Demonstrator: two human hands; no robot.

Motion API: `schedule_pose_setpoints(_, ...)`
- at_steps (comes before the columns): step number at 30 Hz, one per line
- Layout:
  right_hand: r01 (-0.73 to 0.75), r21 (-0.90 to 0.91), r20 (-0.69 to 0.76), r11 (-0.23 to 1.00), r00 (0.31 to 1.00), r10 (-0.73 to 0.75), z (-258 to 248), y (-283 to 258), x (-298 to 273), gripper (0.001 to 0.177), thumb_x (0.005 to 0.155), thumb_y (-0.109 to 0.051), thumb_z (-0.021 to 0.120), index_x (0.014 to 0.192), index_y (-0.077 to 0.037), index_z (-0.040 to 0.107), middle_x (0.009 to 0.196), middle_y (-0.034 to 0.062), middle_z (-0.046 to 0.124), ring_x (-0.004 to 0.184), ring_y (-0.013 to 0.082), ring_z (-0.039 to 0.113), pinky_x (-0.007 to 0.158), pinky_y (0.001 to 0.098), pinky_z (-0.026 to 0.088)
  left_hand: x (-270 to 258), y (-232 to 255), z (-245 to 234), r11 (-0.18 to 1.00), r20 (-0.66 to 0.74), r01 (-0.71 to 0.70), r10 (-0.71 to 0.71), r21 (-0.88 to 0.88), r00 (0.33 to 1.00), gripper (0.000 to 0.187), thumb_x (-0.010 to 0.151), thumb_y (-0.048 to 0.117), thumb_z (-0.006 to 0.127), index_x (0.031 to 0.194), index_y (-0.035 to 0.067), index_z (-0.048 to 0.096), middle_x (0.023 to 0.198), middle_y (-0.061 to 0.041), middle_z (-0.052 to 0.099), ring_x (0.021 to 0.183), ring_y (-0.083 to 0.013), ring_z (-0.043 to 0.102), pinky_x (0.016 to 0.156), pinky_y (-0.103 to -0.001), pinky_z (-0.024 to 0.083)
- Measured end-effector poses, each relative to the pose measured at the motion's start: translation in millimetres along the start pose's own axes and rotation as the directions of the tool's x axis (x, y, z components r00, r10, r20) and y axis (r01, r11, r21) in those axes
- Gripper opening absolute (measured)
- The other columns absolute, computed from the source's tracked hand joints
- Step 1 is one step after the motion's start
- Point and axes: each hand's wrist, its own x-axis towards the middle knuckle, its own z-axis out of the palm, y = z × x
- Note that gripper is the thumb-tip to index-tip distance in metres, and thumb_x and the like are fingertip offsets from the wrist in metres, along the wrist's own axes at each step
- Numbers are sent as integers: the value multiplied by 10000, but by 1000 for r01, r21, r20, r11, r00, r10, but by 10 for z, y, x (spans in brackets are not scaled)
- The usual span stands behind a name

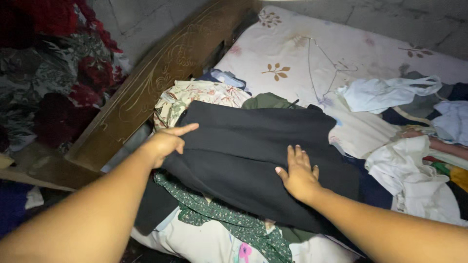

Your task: The person picks up clothing items from a bed, folds them by hand, and places the folded items into a wooden wardrobe.

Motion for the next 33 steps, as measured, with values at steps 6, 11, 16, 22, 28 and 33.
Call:
schedule_pose_setpoints(6, 57, -28, -76, 998, 995, -59, -621, -128, 296, 1409, 564, -519, 917, 1615, -178, 44, 1681, 186, 34, 1548, 371, 104, 1158, 664, 245, 63, 29, -31, 1000, 16, 10, -10, -29, 1000, 840, 681, -151, 457, 1377, 268, 670, 1431, -79, 608, 1164, -194, 629, 961, -297, 528)
schedule_pose_setpoints(11, 262, -137, 136, 955, 960, -244, -1045, -241, 712, 1488, 508, -532, 976, 1618, -258, 24, 1679, 186, -41, 1537, 393, 37, 1167, 652, 215, 43, 22, -32, 999, 18, 30, -29, -41, 999, 817, 707, -119, 477, 1392, 277, 681, 1359, -173, 664, 990, -218, 610, 876, -317, 528)
schedule_pose_setpoints(16, 325, -123, 273, 938, 920, -282, -859, -208, 1014, 1316, 618, -645, 861, 1616, -193, 131, 1697, 90, 99, 1561, 355, 106, 1170, 663, 221, 20, 2, -71, 979, -93, 93, -77, 180, 993, 790, 718, -104, 546, 1363, 326, 697, 1242, -37, 676, 910, -175, 585, 797, -302, 442)
schedule_pose_setpoints(22, 357, -57, 214, 932, 916, -338, -674, -151, 1082, 1087, 651, -662, 827, 1502, -117, 427, 1561, 135, 378, 1461, 352, 326, 1147, 560, 325, 403, -274, -45, 986, -40, -104, 99, -133, 994, 243, 674, 22, 732, 915, 49, 733, 921, -94, 727, 824, -218, 680, 750, -378, 560)
schedule_pose_setpoints(28, 461, 127, -208, 878, 878, -431, -857, -190, 1275, 812, 785, -547, 754, 1396, -61, 532, 1410, 194, 558, 1330, 357, 517, 1119, 442, 425, 445, -162, 261, 785, -385, -199, 486, 586, 784, 486, 662, 330, 955, 805, 69, 571, 934, -158, 656, 969, -318, 631, 913, -420, 500)
schedule_pose_setpoints(33, 561, 80, 31, 824, 825, -565, -1032, -400, 1302, 846, 716, -503, 814, 1429, -208, 468, 1445, 151, 506, 1379, 371, 400, 1105, 555, 338, 458, 218, 353, 703, -333, -244, 576, 668, 747, 617, 621, 300, 947, 1201, 273, 738, 1331, -139, 516, 1285, -354, 438, 1053, -441, 390)
